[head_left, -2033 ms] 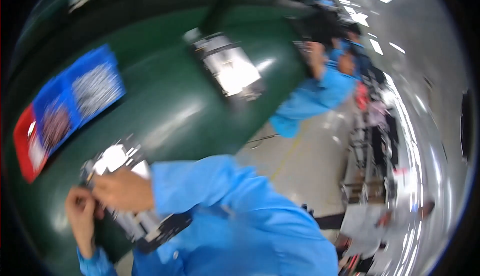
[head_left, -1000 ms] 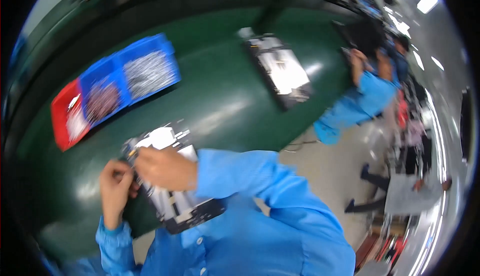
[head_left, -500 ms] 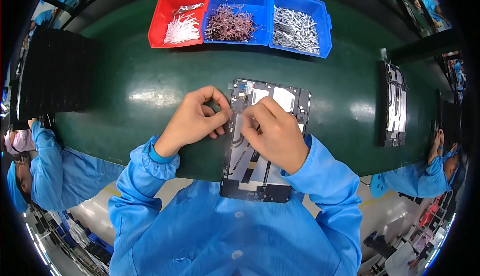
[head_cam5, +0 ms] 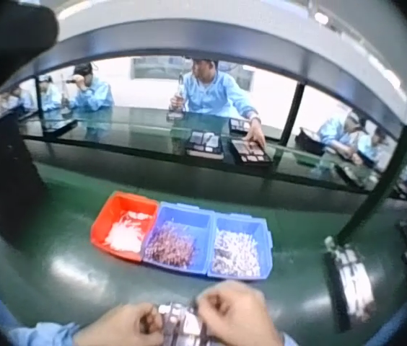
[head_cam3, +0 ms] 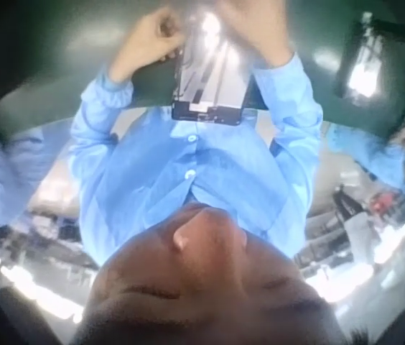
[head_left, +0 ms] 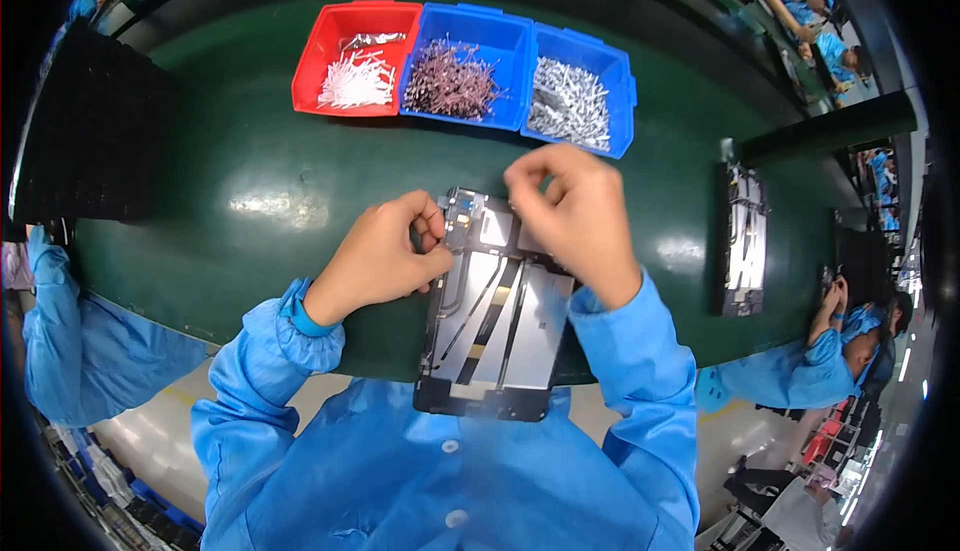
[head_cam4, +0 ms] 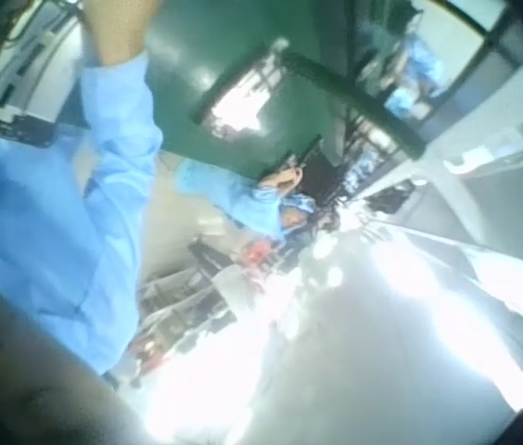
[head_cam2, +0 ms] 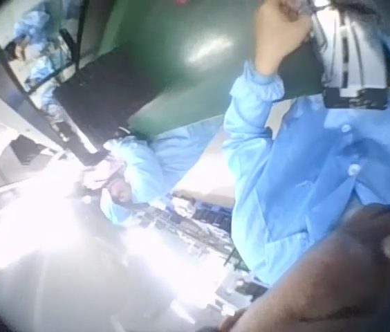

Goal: The person assembles electronic tablet devices on a production line by taking small components and adhesive strips from plastic bins, peeling and applying them onto the device frames and circuit boards, and setting the assembled units down on the workbench.

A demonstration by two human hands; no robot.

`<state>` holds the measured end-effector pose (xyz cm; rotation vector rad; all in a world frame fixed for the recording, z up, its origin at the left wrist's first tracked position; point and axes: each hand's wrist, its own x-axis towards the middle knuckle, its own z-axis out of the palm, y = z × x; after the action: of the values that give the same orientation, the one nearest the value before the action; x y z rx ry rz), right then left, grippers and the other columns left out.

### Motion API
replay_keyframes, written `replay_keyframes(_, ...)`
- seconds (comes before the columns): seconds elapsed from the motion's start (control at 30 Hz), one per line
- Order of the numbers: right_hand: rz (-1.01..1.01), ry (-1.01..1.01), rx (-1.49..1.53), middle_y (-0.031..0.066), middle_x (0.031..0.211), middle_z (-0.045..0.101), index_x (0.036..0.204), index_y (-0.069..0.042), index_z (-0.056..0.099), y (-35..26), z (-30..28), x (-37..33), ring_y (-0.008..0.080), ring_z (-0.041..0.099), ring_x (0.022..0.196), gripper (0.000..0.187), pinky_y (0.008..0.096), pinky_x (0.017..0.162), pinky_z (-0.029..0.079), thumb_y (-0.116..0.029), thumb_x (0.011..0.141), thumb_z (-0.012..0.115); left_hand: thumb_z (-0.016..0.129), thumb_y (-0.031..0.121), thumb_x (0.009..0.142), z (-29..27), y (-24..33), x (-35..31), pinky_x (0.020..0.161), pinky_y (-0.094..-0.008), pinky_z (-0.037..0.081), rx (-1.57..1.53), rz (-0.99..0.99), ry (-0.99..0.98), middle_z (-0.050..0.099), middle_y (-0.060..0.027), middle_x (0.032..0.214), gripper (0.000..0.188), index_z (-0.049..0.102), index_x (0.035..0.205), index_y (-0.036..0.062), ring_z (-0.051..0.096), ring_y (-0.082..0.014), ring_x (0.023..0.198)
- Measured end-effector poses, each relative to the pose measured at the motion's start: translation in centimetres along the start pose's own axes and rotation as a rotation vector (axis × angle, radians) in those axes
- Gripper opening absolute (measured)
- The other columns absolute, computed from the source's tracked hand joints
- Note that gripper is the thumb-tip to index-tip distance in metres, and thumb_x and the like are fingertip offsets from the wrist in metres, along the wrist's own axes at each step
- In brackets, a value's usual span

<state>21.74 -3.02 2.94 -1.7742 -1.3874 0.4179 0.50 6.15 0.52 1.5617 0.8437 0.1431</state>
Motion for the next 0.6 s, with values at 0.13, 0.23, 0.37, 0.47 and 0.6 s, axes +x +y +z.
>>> replay_keyframes(0.13, 0.000, 0.121, -0.206, 0.0153, 0.090, 0.071, 0.094, -0.002, 0.075, 1.8, -2.7, 4.7, 0.0350, 0.070, 0.081, 0.010, 0.0432, 0.071, 0.056, -0.009, 0.087, 0.072, 0.072, 0.006, 0.093, -1.2, -0.7, -0.4, 0.048, -0.0249, 0.052, -0.107, -0.030, -0.137, 0.060, -0.0046, 0.092, 0.024, 0.052, 0.105, 0.0038, 0.071, -0.0134, 0.065)
replay_keyframes(0.23, -0.084, 0.076, -0.410, 0.0145, 0.096, 0.070, 0.096, -0.003, 0.075, 3.3, -2.8, 5.9, 0.0366, 0.069, 0.087, 0.012, 0.0449, 0.076, 0.056, -0.011, 0.088, 0.073, 0.073, 0.013, 0.097, -1.7, -1.0, -0.4, 0.049, -0.0246, 0.052, -0.197, -0.021, -0.147, 0.061, -0.0058, 0.096, 0.026, 0.052, 0.108, 0.0037, 0.070, -0.0130, 0.066)
replay_keyframes(0.37, -0.130, -0.029, -0.471, 0.0141, 0.100, 0.067, 0.098, -0.005, 0.075, 3.9, -1.9, 6.7, 0.0367, 0.068, 0.092, 0.013, 0.0457, 0.080, 0.056, -0.013, 0.088, 0.072, 0.073, 0.017, 0.098, -1.8, -1.4, -0.3, 0.049, -0.0246, 0.053, -0.255, -0.027, -0.159, 0.061, -0.0064, 0.098, 0.028, 0.053, 0.110, 0.0032, 0.070, -0.0129, 0.067)
replay_keyframes(0.47, -0.118, -0.033, -0.461, 0.0140, 0.099, 0.067, 0.096, -0.005, 0.075, 4.7, -1.3, 6.9, 0.0360, 0.068, 0.090, 0.013, 0.0451, 0.079, 0.056, -0.014, 0.088, 0.072, 0.073, 0.017, 0.098, -1.7, -1.4, -0.3, 0.049, -0.0246, 0.052, -0.238, -0.027, -0.150, 0.061, -0.0063, 0.098, 0.027, 0.053, 0.109, 0.0025, 0.069, -0.0128, 0.067)
replay_keyframes(0.6, -0.060, 0.086, -0.378, 0.0137, 0.098, 0.068, 0.097, -0.005, 0.076, 4.5, -1.8, 6.0, 0.0348, 0.069, 0.090, 0.014, 0.0431, 0.079, 0.056, -0.014, 0.087, 0.073, 0.073, 0.017, 0.098, -1.5, -1.5, -0.3, 0.048, -0.0246, 0.053, -0.264, 0.001, -0.121, 0.061, -0.0063, 0.099, 0.027, 0.054, 0.110, 0.0018, 0.069, -0.0123, 0.066)
